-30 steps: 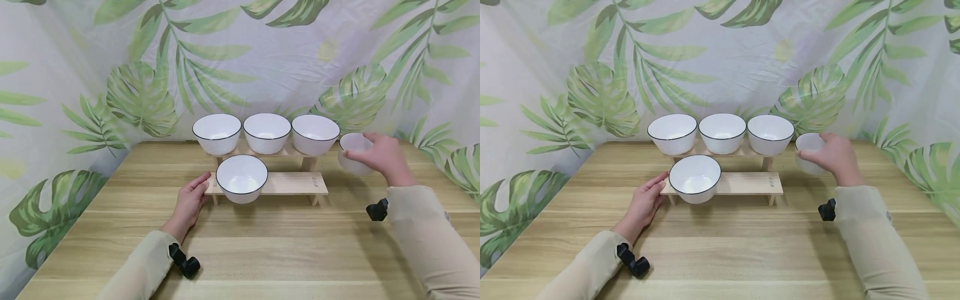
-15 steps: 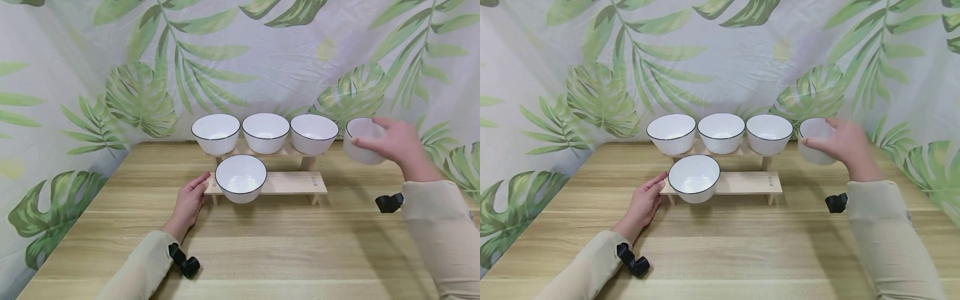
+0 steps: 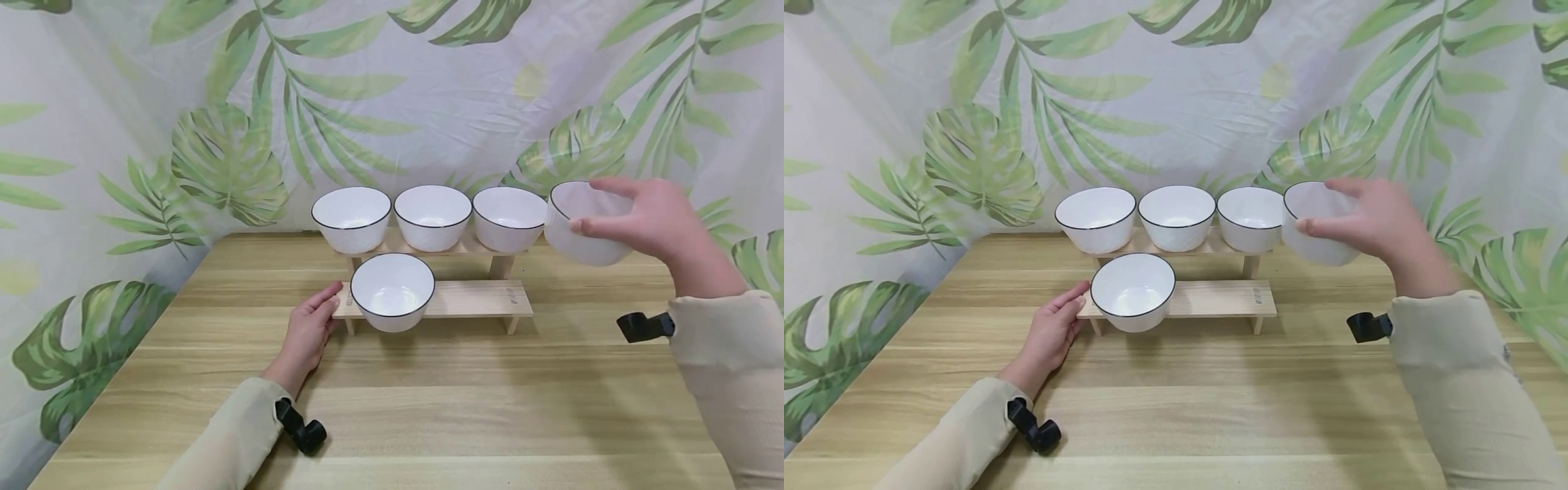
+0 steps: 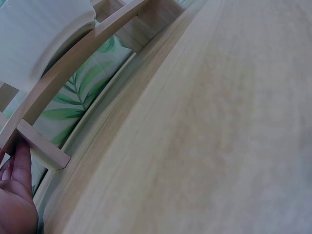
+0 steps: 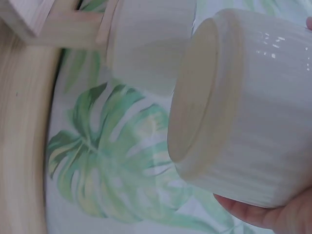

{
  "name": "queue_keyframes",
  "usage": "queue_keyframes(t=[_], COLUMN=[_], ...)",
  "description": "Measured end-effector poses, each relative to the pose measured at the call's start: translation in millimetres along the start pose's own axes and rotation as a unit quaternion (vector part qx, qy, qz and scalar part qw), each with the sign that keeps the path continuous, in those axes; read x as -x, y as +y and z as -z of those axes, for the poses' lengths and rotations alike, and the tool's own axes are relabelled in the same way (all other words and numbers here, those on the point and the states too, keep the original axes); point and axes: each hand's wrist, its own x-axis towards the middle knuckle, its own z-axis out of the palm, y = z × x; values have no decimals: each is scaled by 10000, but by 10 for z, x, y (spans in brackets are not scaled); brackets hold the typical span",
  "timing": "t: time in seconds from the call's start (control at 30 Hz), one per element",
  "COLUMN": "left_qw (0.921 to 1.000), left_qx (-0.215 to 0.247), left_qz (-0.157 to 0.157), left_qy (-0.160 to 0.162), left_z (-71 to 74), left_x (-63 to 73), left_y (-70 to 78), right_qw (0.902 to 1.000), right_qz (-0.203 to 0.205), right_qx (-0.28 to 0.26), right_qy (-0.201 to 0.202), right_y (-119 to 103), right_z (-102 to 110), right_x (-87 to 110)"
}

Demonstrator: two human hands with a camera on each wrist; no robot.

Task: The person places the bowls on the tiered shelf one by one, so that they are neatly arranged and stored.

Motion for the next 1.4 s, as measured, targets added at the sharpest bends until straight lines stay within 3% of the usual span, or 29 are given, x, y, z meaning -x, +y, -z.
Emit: queue_keyframes(t=[0.4,0.73,0.97,1.2,1.4], left_qw=[10000,10000,10000,10000,10000], left_qx=[40,31,12,26,34], left_qz=[-57,-19,-16,-24,18], left_qy=[-10,20,-15,-37,7], left_z=[-2,-9,-3,2,12], left_x=[-20,-12,-10,-11,-19], left_y=[-9,-7,-4,-4,-14], right_qw=[9977,9913,9871,9851,9824], right_qz=[599,1169,1431,1621,1809], right_qx=[-284,-605,-659,-331,-360], right_qy=[-119,-93,-301,-460,-285], right_y=[-346,-559,-689,-702,-670], right_z=[-51,-292,-482,-688,-824], right_x=[124,176,225,235,236])
